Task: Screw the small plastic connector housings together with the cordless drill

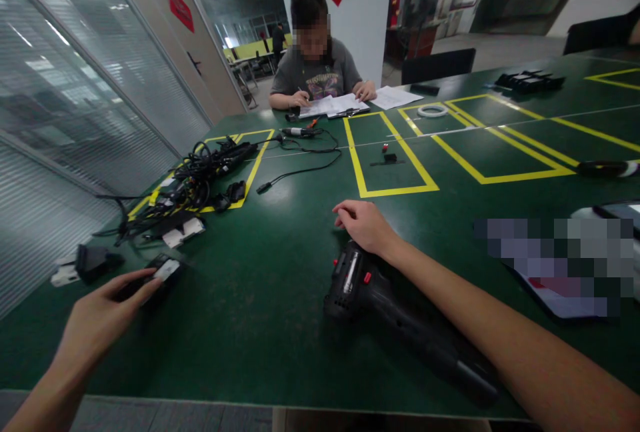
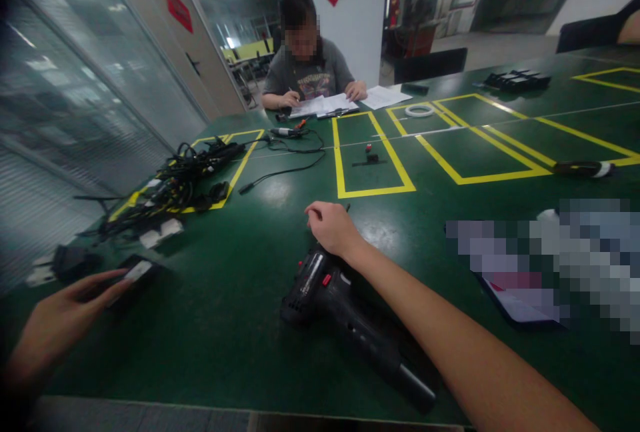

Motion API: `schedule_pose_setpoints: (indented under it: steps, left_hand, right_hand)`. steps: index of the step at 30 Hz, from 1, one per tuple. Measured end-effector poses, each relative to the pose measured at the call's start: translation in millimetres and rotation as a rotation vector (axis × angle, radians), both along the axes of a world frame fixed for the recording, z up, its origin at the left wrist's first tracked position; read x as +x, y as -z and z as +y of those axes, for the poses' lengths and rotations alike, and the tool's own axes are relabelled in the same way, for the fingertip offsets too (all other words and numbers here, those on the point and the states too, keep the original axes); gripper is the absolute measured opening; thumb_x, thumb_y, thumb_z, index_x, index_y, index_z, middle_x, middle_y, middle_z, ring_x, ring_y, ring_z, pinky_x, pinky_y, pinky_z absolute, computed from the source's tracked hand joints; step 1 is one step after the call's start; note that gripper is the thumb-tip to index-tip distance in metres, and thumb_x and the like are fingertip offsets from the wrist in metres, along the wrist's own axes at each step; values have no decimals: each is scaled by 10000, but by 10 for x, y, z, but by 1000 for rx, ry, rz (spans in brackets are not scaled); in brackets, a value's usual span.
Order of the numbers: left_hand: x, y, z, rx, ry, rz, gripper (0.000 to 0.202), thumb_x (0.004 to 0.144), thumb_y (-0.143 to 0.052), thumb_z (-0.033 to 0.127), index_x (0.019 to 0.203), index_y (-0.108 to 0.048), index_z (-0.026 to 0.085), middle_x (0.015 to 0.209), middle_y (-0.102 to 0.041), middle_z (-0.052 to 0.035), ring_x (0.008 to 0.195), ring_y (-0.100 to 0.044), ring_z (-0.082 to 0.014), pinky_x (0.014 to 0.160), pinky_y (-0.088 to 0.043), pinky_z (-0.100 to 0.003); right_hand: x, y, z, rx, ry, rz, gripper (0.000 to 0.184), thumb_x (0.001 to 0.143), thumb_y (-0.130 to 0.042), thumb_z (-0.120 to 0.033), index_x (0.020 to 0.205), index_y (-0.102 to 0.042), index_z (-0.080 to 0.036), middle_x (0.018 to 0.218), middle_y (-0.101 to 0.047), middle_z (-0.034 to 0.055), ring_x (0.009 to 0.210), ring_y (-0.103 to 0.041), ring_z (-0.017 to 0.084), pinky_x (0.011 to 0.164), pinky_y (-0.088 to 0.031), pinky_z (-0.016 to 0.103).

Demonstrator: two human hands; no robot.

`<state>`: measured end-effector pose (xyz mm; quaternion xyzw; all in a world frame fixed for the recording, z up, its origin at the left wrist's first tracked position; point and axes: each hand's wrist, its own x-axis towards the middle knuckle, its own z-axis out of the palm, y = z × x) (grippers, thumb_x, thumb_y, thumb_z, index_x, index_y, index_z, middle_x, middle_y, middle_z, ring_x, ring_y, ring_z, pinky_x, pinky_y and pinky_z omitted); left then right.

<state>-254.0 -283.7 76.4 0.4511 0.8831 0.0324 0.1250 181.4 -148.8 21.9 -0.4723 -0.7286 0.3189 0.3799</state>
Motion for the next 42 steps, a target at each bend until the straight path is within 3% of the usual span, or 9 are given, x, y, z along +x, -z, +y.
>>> schedule_pose_setpoints:
  steps: [2,4,9,17,20,24,28,37,42]
  left_hand:
    - [87,116,207,182,116,-27,495,779,-517,758,1179,-568,471,1110,-736,236,1196,-609,-240,1022,-468,-440]
    - [306,185,462,257,266,-87,484,790,-574,675,1170,-608,378,1218,-722,123,1198,-614,-269,1024,-468,-454]
    - [1138,316,1243,423,588,-416,694,708,-699,521,1284,-550,165,1308,-645,-135,1216,-607,-298,1080,-442,-449]
    - [2152,510,2104,403,846,-671,696,682,-757,357,1319,-561,156,1293,-644,-137,1193,-608,-292,1077,-431,-460]
    - [2366,529,2251,406,894,-690,686,682,-752,318,1326,-568,170,1289,-640,-118,1183,-604,-275,1083,-422,-442]
    - [2547,553,2385,414,951,-728,650,683,-741,322,1295,-592,160,1239,-656,-104,1150,-611,-264,1054,-442,-410]
    - [2642,588,2467,420,983,-754,613,668,-737,313,1253,-615,178,1166,-671,-77,1081,-626,-249,1013,-467,-407]
    - [2665,593,2487,443,978,-736,595,649,-745,288,1223,-638,176,1165,-655,-83,1086,-611,-261,1027,-456,-429]
    - [2619,587,2434,457,953,-774,672,675,-769,353,1296,-588,168,1301,-622,-124,1214,-579,-283,1056,-443,-431]
  right_hand:
    - [-2,4,1,-1,1,3,255,932,-483,-110,956,-736,-116,797,-755,66,737,-694,170,723,-490,268]
    - [-1,10,-1,-2,3,2,256,933,-480,-110,957,-735,-114,794,-753,65,733,-693,168,722,-491,266]
    - [6,25,-11,-5,18,-5,266,944,-463,-112,978,-726,-112,796,-750,64,728,-692,164,719,-498,260]
    - [99,-174,-84,161,15,-283,245,955,-504,-159,1077,-715,-139,1050,-748,123,978,-681,228,895,-477,326]
    - [270,-315,-385,137,6,-308,241,961,-529,-206,1128,-692,-143,1125,-713,133,1063,-655,247,961,-476,368]
    - [456,-358,-1068,2,77,-328,344,965,-557,-357,1267,-634,-212,1231,-666,132,1073,-667,279,930,-538,440]
    - [424,-210,-1580,50,-27,-505,835,749,-796,-487,1472,-482,-209,1531,-451,200,1263,-574,409,949,-556,541]
    - [355,-74,-1674,116,18,-639,950,700,-830,-461,1521,-420,-218,1547,-421,233,1203,-617,430,887,-593,557]
    - [354,-55,-1695,128,49,-673,948,716,-820,-450,1532,-399,-218,1453,-532,232,1153,-640,420,842,-605,537]
